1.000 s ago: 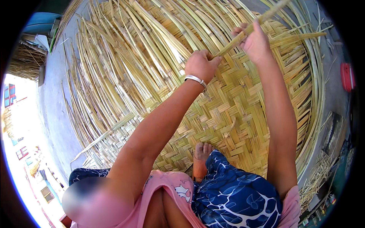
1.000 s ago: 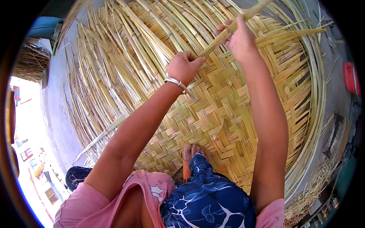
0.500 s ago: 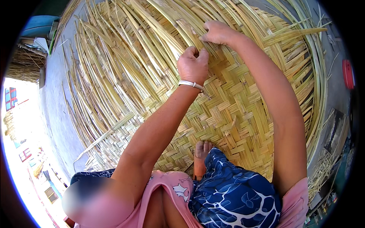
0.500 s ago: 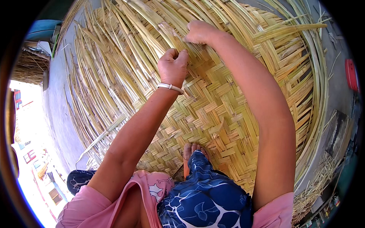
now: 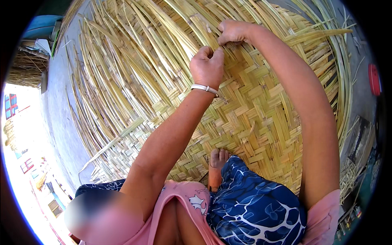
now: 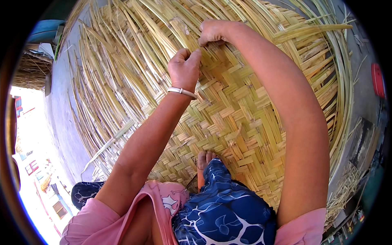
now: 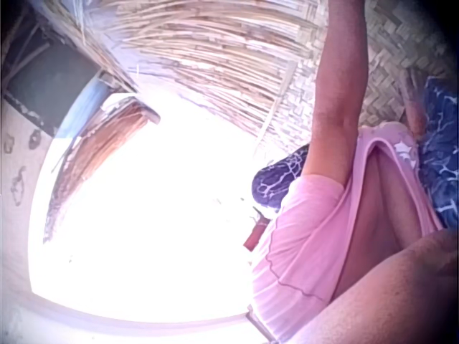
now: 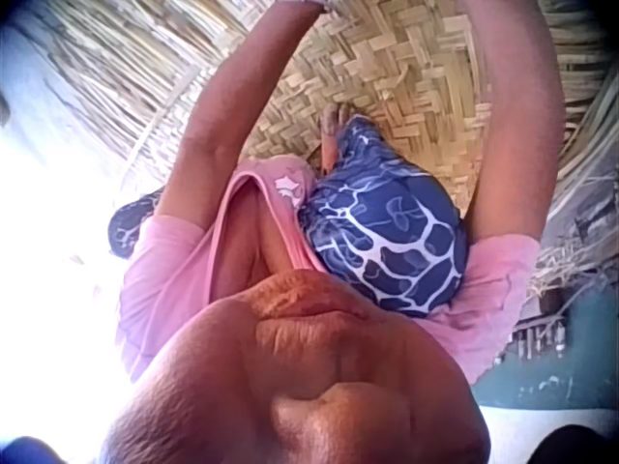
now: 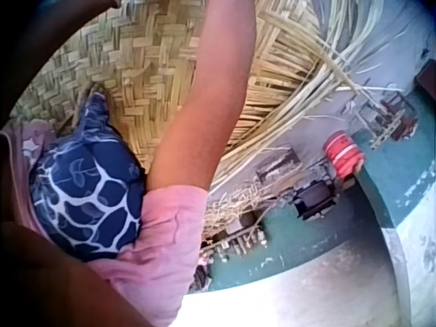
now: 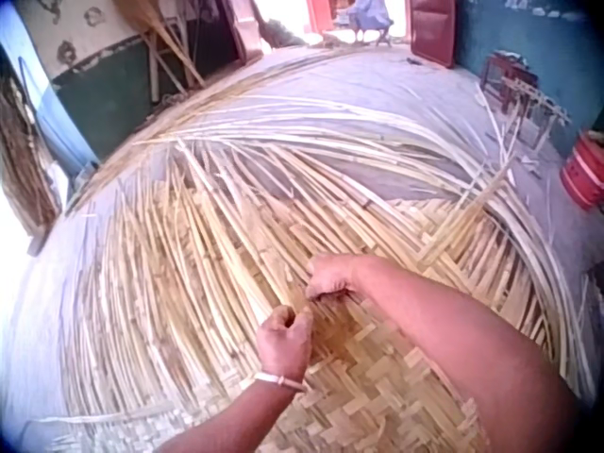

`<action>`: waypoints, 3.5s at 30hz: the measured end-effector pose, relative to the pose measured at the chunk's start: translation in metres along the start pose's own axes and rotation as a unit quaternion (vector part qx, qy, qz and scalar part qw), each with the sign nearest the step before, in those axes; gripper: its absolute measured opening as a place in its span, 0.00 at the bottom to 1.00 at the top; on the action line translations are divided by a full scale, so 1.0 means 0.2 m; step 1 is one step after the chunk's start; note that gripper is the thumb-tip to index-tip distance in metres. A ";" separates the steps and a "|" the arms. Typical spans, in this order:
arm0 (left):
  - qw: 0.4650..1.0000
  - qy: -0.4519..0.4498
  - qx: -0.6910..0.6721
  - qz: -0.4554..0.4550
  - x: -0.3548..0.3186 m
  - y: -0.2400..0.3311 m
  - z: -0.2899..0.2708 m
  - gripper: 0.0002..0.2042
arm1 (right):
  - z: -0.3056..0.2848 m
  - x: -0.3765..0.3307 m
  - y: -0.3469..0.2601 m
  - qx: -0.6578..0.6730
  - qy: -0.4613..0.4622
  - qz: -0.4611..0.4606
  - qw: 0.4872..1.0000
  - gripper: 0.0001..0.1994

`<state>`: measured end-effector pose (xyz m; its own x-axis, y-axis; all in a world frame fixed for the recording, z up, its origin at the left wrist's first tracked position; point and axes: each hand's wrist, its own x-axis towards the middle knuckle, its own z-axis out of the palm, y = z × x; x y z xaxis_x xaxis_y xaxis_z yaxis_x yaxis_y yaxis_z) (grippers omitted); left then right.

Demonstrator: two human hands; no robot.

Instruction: The person weaves a large circular basket using dried palm leaves. They interlace the leaves by hand, working on the rim and body of the basket.

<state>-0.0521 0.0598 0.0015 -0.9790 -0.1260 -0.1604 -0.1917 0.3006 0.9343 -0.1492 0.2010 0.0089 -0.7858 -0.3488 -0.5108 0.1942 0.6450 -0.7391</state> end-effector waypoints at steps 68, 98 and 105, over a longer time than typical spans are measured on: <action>0.937 -0.158 0.203 0.235 0.02 0.02 0.21 0.13 | -0.02 -0.49 0.51 0.535 0.295 -0.010 0.792 0.11; 0.996 -0.047 0.071 0.009 0.08 0.15 0.31 0.11 | -0.37 -0.06 0.26 -0.090 0.133 -0.011 0.987 0.20; 0.998 -0.035 0.038 -0.042 0.10 0.11 0.33 0.14 | -0.38 -0.13 0.32 0.211 0.057 -0.074 0.973 0.21</action>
<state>-0.0800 0.1268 -0.0015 -0.9612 -0.0883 -0.2612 -0.2752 0.3631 0.8902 -0.1599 0.3034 0.0077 -0.8784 -0.3243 -0.3510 0.2790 0.2483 -0.9276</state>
